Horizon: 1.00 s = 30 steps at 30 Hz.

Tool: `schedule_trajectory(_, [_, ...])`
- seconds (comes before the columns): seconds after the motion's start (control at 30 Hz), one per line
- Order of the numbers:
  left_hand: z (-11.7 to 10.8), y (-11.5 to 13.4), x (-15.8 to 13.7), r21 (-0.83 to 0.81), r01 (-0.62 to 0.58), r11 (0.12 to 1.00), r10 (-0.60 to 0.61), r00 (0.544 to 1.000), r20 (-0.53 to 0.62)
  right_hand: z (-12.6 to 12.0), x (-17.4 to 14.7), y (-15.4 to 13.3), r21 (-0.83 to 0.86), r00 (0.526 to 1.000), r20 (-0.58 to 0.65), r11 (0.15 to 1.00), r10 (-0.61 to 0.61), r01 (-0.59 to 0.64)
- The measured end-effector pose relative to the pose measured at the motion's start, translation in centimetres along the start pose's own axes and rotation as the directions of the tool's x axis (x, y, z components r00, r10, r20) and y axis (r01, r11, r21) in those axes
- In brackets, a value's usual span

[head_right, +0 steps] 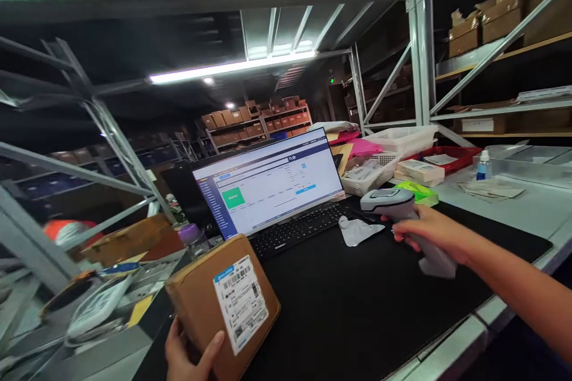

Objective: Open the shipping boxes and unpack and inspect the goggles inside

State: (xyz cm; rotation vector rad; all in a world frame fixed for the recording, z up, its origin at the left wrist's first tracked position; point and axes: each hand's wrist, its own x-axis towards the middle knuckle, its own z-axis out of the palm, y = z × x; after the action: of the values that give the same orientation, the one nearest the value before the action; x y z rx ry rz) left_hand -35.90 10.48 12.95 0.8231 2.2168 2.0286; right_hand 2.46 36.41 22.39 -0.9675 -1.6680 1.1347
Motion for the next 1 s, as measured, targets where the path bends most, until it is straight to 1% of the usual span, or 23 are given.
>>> schedule_trajectory(0.03, [0.2,0.1,-0.4,0.018,-0.021,1.000,0.021,1.000,0.003,1.0,-1.4,-0.4,0.055,0.992,0.123,0.998,0.028,-0.035])
schedule_trajectory(0.07, [0.3,0.2,-0.7,0.041,-0.048,0.998,0.048,0.999,0.006,2.1,-3.0,-0.7,0.068,0.972,0.226,0.995,0.062,-0.079])
schedule_trajectory(0.1, [0.5,0.3,-1.1,0.074,-0.073,0.995,0.072,0.997,0.011,3.2,-4.7,-0.9,0.054,0.959,0.271,0.993,0.088,-0.106])
schedule_trajectory(0.13, [0.6,0.4,-1.5,0.110,-0.094,0.989,0.092,0.996,0.017,4.4,-6.3,-0.9,0.029,0.949,0.291,0.990,0.121,-0.135])
schedule_trajectory(0.2, [0.9,0.6,-2.3,0.170,-0.131,0.977,0.128,0.991,0.029,6.6,-8.7,-0.7,-0.015,0.922,0.352,0.986,0.159,-0.164])
schedule_trajectory(0.3, [1.2,0.9,-3.2,0.194,-0.180,0.964,0.175,0.984,0.040,9.2,-9.9,-0.6,-0.051,0.876,0.443,0.981,0.191,-0.188])
schedule_trajectory(0.43, [1.3,1.4,-3.6,0.194,-0.182,0.964,0.178,0.983,0.040,10.8,-9.4,-0.6,-0.071,0.831,0.496,0.966,0.251,-0.249])
schedule_trajectory(0.5, [1.4,1.5,-3.7,0.188,-0.172,0.967,0.169,0.985,0.031,11.2,-9.2,-0.2,-0.074,0.823,0.513,0.968,0.245,-0.241])
schedule_trajectory(0.63, [1.4,1.6,-3.7,0.174,-0.161,0.972,0.160,0.987,0.020,11.6,-9.1,1.0,-0.043,0.821,0.549,0.987,0.156,-0.158])
schedule_trajectory(0.7, [1.4,1.5,-3.7,0.184,-0.164,0.969,0.163,0.986,0.016,11.5,-9.2,1.4,-0.016,0.820,0.555,0.987,0.140,-0.158])
schedule_trajectory(0.83, [1.3,1.0,-3.7,0.211,-0.177,0.961,0.179,0.984,0.010,10.5,-9.3,1.5,-0.025,0.817,0.552,0.983,0.166,-0.183])
schedule_trajectory(0.9, [1.3,0.9,-3.4,0.177,-0.165,0.970,0.170,0.985,-0.015,9.5,-8.8,1.8,-0.060,0.834,0.524,0.985,0.171,-0.165])
schedule_trajectory(0.93, [1.3,0.9,-3.3,0.132,-0.137,0.982,0.143,0.989,-0.036,8.8,-8.2,2.1,-0.081,0.852,0.496,0.986,0.167,-0.145])
schedule_trajectory(0.97, [1.2,1.1,-3.0,0.056,-0.084,0.995,0.087,0.994,-0.061,7.9,-7.4,2.5,-0.110,0.872,0.464,0.987,0.159,-0.122])
schedule_trajectory(1.0, [1.0,1.5,-2.7,-0.053,0.003,0.999,-0.007,0.997,-0.076,6.8,-6.3,3.1,-0.145,0.889,0.432,0.985,0.152,-0.097])
